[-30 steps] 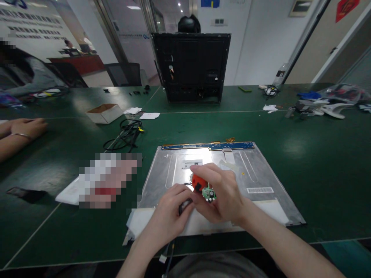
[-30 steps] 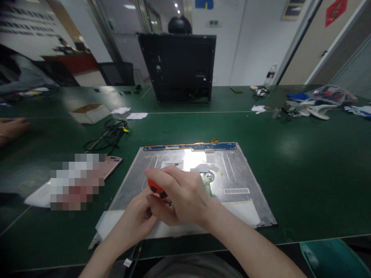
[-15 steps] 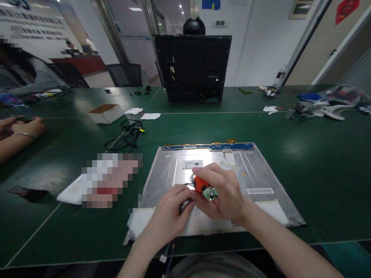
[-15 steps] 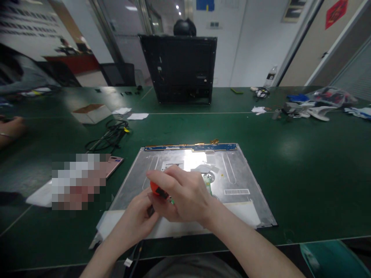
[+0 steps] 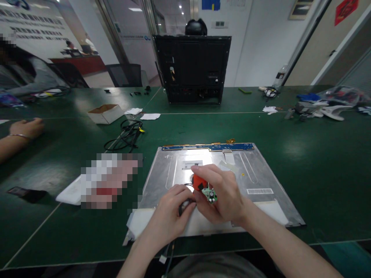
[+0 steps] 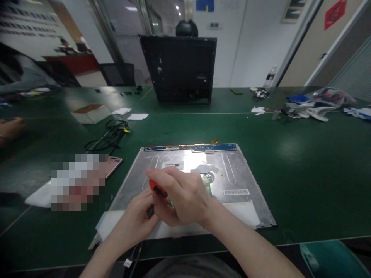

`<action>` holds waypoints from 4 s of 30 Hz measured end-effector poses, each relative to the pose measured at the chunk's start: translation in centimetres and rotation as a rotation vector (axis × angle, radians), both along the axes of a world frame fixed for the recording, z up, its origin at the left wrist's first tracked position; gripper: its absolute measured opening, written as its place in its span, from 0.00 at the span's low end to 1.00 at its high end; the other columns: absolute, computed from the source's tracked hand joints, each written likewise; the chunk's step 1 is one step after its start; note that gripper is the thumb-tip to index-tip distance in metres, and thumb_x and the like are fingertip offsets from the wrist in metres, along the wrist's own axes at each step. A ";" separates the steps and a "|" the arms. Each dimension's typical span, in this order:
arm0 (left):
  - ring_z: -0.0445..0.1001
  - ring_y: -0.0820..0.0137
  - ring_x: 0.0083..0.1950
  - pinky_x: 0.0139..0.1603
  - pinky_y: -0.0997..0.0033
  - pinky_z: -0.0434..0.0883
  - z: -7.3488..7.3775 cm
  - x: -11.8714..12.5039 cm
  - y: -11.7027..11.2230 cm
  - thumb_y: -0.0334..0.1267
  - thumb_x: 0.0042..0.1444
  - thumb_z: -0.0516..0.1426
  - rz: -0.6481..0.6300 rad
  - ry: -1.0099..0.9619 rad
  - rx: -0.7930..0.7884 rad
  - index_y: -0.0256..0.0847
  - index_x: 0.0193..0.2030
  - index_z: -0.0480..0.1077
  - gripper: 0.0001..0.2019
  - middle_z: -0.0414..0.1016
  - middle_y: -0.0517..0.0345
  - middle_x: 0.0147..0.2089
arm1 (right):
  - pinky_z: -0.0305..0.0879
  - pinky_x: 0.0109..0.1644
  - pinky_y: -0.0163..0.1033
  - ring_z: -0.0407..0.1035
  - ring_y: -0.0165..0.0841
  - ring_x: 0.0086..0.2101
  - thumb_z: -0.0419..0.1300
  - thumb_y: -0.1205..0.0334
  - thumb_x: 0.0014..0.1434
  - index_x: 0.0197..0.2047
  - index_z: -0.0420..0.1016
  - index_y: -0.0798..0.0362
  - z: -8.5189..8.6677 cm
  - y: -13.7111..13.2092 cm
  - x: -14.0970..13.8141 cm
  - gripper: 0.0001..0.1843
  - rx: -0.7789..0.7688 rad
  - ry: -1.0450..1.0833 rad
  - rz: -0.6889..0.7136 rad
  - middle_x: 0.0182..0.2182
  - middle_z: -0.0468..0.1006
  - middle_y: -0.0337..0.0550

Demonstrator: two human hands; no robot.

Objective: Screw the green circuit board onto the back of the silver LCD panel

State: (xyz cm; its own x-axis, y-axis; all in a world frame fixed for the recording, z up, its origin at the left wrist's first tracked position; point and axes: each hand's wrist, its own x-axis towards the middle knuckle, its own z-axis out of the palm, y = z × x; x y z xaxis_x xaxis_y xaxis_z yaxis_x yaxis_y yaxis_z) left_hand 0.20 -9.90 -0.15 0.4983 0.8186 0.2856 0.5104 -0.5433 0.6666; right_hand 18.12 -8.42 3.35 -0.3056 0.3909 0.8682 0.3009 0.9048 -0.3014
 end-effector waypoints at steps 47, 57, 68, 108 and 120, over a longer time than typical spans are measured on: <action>0.72 0.64 0.42 0.42 0.67 0.69 0.4 0.1 0.1 0.31 0.58 0.52 -0.019 0.013 -0.018 0.42 0.35 0.70 0.06 0.73 0.56 0.38 | 0.74 0.38 0.42 0.72 0.35 0.40 0.51 0.68 0.59 0.58 0.58 0.57 -0.1 0.1 0.2 0.23 0.025 0.073 0.077 0.40 0.74 0.49; 0.72 0.62 0.42 0.43 0.65 0.70 0.2 0.1 0.1 0.31 0.58 0.52 -0.005 0.021 -0.018 0.41 0.36 0.72 0.07 0.74 0.54 0.38 | 0.70 0.32 0.38 0.71 0.33 0.34 0.52 0.70 0.57 0.56 0.59 0.58 0.0 0.1 -0.1 0.23 0.066 0.070 0.019 0.35 0.75 0.46; 0.74 0.62 0.41 0.39 0.66 0.71 -0.4 -0.1 0.0 0.31 0.58 0.52 0.018 0.029 0.002 0.41 0.35 0.70 0.06 0.74 0.53 0.39 | 0.63 0.25 0.33 0.65 0.29 0.26 0.55 0.62 0.62 0.51 0.63 0.54 0.1 0.1 -0.3 0.14 0.102 0.031 -0.086 0.27 0.72 0.39; 0.73 0.63 0.43 0.43 0.67 0.71 -0.1 0.0 0.0 0.30 0.59 0.52 -0.006 0.021 -0.012 0.42 0.37 0.71 0.07 0.74 0.55 0.39 | 0.69 0.30 0.36 0.70 0.32 0.33 0.54 0.67 0.60 0.59 0.60 0.55 0.1 -0.1 -0.2 0.23 0.055 0.020 -0.061 0.36 0.75 0.46; 0.73 0.62 0.44 0.42 0.65 0.71 0.0 0.0 0.0 0.30 0.59 0.51 -0.009 0.024 -0.033 0.41 0.36 0.70 0.07 0.74 0.53 0.40 | 0.68 0.30 0.35 0.70 0.32 0.33 0.52 0.61 0.63 0.55 0.63 0.57 0.3 -0.1 -0.2 0.18 0.069 0.004 -0.044 0.36 0.74 0.46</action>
State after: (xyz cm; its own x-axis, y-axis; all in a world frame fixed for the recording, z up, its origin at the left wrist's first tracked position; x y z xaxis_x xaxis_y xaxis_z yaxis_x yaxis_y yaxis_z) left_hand 0.22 -9.91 -0.13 0.5119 0.8231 0.2459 0.5222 -0.5254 0.6718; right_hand 17.96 -8.54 3.65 -0.2862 0.3434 0.8945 0.3396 0.9093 -0.2404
